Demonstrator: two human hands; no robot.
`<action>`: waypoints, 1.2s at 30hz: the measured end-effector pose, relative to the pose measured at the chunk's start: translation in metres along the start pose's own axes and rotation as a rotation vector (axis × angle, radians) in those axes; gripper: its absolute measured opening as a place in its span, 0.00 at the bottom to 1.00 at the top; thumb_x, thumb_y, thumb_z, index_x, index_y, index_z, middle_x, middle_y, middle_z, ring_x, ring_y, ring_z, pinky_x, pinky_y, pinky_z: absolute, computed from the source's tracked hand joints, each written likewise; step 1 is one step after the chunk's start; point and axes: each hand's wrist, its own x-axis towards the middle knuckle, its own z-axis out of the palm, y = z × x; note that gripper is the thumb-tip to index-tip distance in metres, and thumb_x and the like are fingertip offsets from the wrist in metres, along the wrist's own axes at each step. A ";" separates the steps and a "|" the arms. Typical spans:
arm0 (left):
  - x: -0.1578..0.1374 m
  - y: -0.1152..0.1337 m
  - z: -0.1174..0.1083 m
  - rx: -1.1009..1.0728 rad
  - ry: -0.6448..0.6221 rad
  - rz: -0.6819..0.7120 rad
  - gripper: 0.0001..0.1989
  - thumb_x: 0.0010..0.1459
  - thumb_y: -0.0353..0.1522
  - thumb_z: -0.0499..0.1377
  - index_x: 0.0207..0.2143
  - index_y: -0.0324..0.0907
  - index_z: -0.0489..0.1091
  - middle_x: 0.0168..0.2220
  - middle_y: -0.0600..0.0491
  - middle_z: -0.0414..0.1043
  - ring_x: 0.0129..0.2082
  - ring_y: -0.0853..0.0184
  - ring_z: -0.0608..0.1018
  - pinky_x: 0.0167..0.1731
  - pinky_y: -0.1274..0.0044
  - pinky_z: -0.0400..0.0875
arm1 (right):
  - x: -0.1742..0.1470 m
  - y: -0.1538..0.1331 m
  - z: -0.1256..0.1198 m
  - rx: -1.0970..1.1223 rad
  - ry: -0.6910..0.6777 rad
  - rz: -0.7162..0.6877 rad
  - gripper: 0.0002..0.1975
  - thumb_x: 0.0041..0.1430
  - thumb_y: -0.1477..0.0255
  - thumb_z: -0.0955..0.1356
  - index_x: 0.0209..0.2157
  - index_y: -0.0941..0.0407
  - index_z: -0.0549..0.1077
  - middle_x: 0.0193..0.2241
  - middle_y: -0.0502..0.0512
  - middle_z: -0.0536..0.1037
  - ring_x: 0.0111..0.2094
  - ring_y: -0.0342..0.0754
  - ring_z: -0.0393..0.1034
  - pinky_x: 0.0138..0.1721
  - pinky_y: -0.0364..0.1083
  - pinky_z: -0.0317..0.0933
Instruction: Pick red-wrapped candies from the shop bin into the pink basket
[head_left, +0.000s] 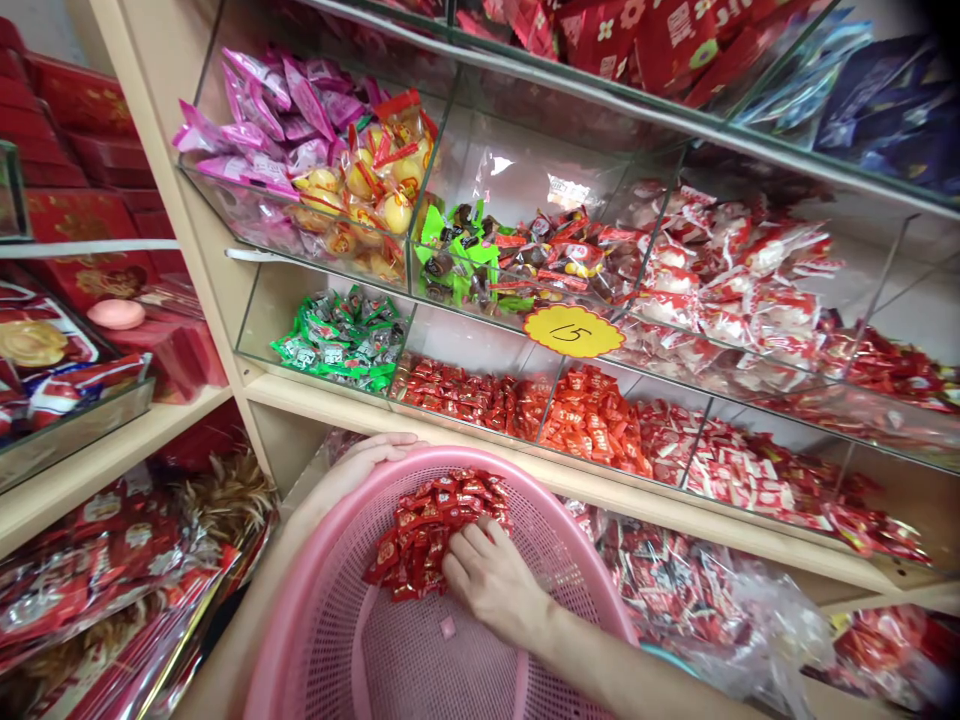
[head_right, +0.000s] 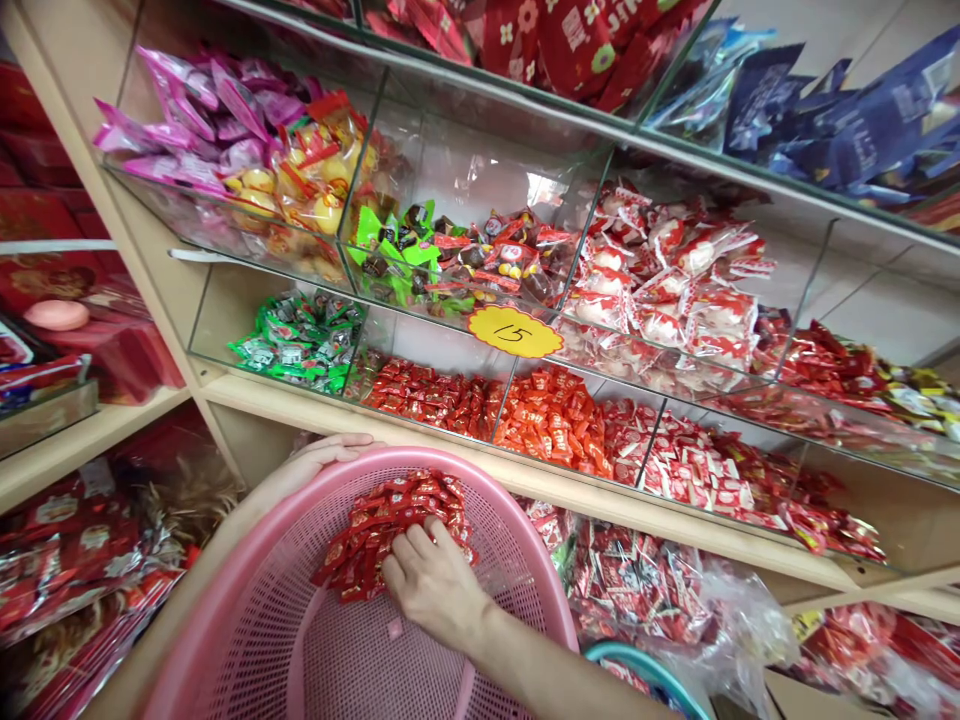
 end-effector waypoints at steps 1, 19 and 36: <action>0.000 0.001 0.000 0.004 0.004 -0.002 0.18 0.39 0.33 0.60 0.36 0.39 0.77 0.49 0.48 0.72 0.53 0.57 0.69 0.56 0.71 0.59 | 0.000 0.000 0.000 0.002 -0.005 -0.003 0.12 0.63 0.76 0.59 0.25 0.57 0.65 0.25 0.51 0.66 0.29 0.46 0.55 0.40 0.48 0.49; 0.013 -0.022 -0.010 -0.017 -0.037 -0.015 0.20 0.44 0.33 0.61 0.43 0.40 0.74 0.52 0.46 0.69 0.53 0.57 0.69 0.57 0.70 0.58 | 0.001 0.000 0.005 -0.063 -0.096 0.012 0.09 0.62 0.73 0.63 0.26 0.57 0.64 0.25 0.50 0.66 0.30 0.46 0.57 0.37 0.48 0.50; 0.011 -0.018 -0.007 0.003 -0.043 -0.011 0.19 0.47 0.33 0.60 0.44 0.40 0.73 0.52 0.47 0.69 0.53 0.60 0.70 0.56 0.72 0.58 | 0.006 0.002 -0.011 -0.041 -0.014 0.121 0.11 0.60 0.69 0.66 0.25 0.56 0.64 0.24 0.48 0.68 0.29 0.45 0.59 0.35 0.47 0.48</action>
